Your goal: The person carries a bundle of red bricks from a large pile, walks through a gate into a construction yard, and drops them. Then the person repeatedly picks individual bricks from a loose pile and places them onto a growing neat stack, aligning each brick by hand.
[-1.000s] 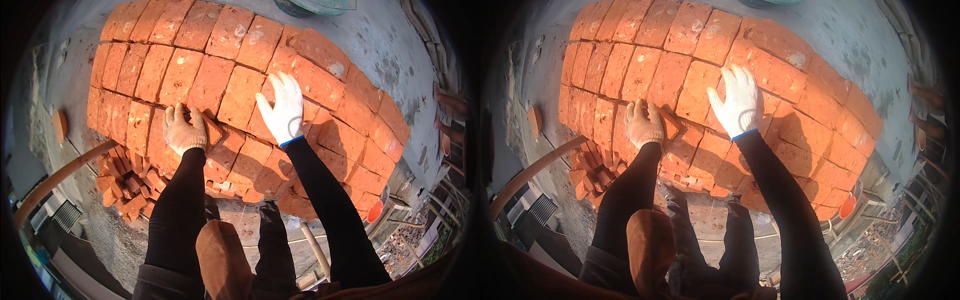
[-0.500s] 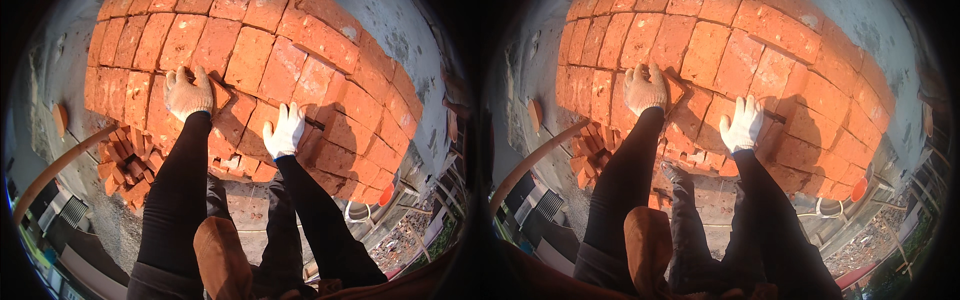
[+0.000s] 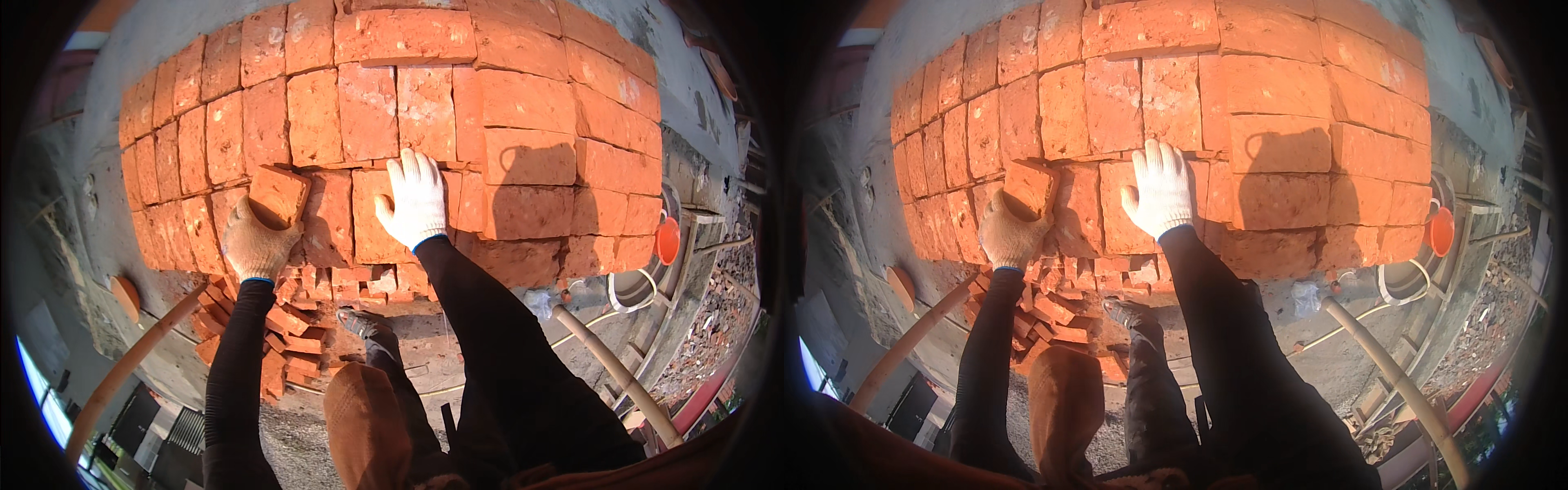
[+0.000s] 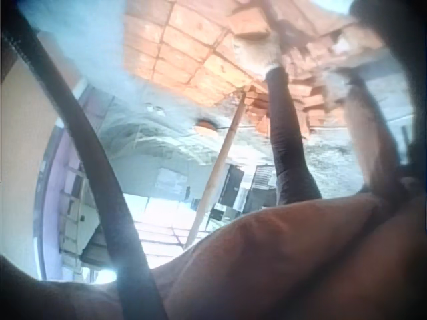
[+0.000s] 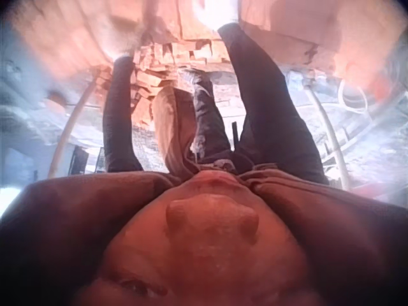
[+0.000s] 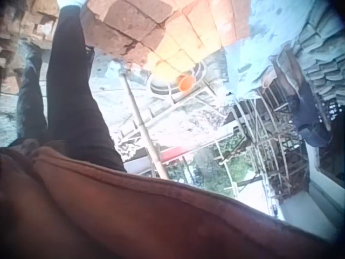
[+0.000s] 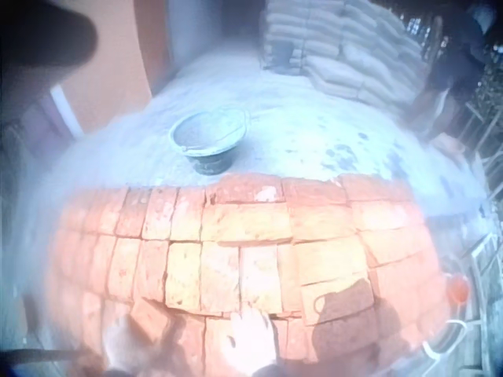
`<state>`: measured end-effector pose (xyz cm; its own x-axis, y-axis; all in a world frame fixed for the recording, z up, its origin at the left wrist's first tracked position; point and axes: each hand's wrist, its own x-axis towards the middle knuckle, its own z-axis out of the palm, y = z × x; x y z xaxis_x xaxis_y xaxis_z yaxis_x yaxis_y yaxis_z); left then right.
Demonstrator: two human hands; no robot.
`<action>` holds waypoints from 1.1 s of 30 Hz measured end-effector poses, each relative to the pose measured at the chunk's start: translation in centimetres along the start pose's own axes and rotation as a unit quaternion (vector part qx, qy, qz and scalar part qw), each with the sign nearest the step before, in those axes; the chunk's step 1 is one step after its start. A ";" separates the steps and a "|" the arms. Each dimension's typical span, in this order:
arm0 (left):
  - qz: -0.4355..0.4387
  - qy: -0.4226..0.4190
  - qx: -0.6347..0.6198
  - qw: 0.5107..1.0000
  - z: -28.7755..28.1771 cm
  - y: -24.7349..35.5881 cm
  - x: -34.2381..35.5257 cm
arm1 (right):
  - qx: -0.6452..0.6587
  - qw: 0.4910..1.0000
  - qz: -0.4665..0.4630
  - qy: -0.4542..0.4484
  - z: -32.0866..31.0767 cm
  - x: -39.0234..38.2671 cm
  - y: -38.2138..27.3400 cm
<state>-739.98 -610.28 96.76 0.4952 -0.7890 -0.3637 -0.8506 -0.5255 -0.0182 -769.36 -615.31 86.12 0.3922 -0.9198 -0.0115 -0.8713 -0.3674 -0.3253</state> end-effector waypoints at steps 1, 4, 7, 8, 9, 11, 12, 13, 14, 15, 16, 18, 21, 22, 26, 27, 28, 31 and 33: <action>0.028 0.028 0.018 0.999 -0.3 0.3 -0.2 | 0.003 1.000 -0.001 -0.006 0.0 0.0 0.0; 0.107 0.074 0.041 0.991 -2.4 3.2 -0.5 | 0.031 0.999 -0.005 0.019 0.3 0.4 -0.5; 0.250 0.080 0.019 0.965 -4.7 10.8 0.7 | 0.033 0.999 0.001 0.019 0.2 -0.3 0.7; 0.286 0.099 0.037 0.952 -5.2 13.1 1.5 | 0.051 0.999 0.008 -0.001 0.0 -0.1 0.6; 0.323 0.118 0.052 0.937 -5.4 15.5 2.3 | 0.065 0.998 0.016 -0.021 -0.2 0.1 0.5; 0.391 0.118 0.037 0.912 -6.6 20.2 4.3 | 0.066 0.998 -0.003 0.016 -1.0 0.4 0.5; 0.408 0.147 0.037 0.900 -6.2 21.9 5.2 | 0.072 0.997 0.000 0.020 -1.0 0.9 0.0; 0.426 0.174 0.035 0.887 -5.6 23.5 5.8 | 0.076 0.997 0.005 0.021 -1.1 1.0 -0.2; 0.440 0.170 0.027 0.881 -5.9 25.0 5.9 | 0.073 0.997 -0.001 0.029 -1.1 0.9 -0.3; 0.427 0.175 0.019 0.887 -5.5 25.9 5.5 | 0.069 0.997 -0.006 0.037 -1.2 0.9 -0.2; 0.413 0.181 0.011 0.892 -5.2 26.6 5.2 | 0.065 0.997 -0.012 0.046 -1.2 0.9 -0.2; 0.373 0.179 0.013 0.910 -3.7 27.1 3.9 | 0.092 0.995 -0.005 0.046 -1.3 0.5 0.3; 0.205 0.161 -0.084 0.962 0.1 24.3 3.3 | 0.081 0.997 0.001 0.009 -0.9 0.7 0.1; 0.186 0.148 -0.100 0.966 1.5 23.7 3.2 | 0.079 0.997 0.002 -0.003 -1.0 0.7 0.7; 0.155 0.142 -0.157 0.965 4.2 23.7 3.5 | 0.083 0.996 0.024 -0.020 0.4 -0.2 0.6; 0.146 0.154 -0.190 0.959 4.3 24.1 3.8 | 0.081 0.996 0.029 -0.033 -0.1 0.1 0.3; 0.135 0.170 -0.233 0.948 4.5 25.1 4.1 | 0.134 0.991 0.026 0.001 -0.4 0.7 -0.1; -0.013 0.185 -0.271 0.945 4.5 30.9 3.5 | 0.505 0.849 0.147 0.052 4.2 0.0 0.6; -0.109 0.162 -0.333 0.922 3.3 32.3 4.7 | 0.622 0.750 0.225 0.007 4.8 -0.2 0.5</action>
<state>-765.69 -629.94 91.36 0.7607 -0.6378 -0.1205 -0.4795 -0.6773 0.5579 -768.47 -614.61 81.40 0.1302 -0.9169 -0.3774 0.0373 0.3849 -0.9222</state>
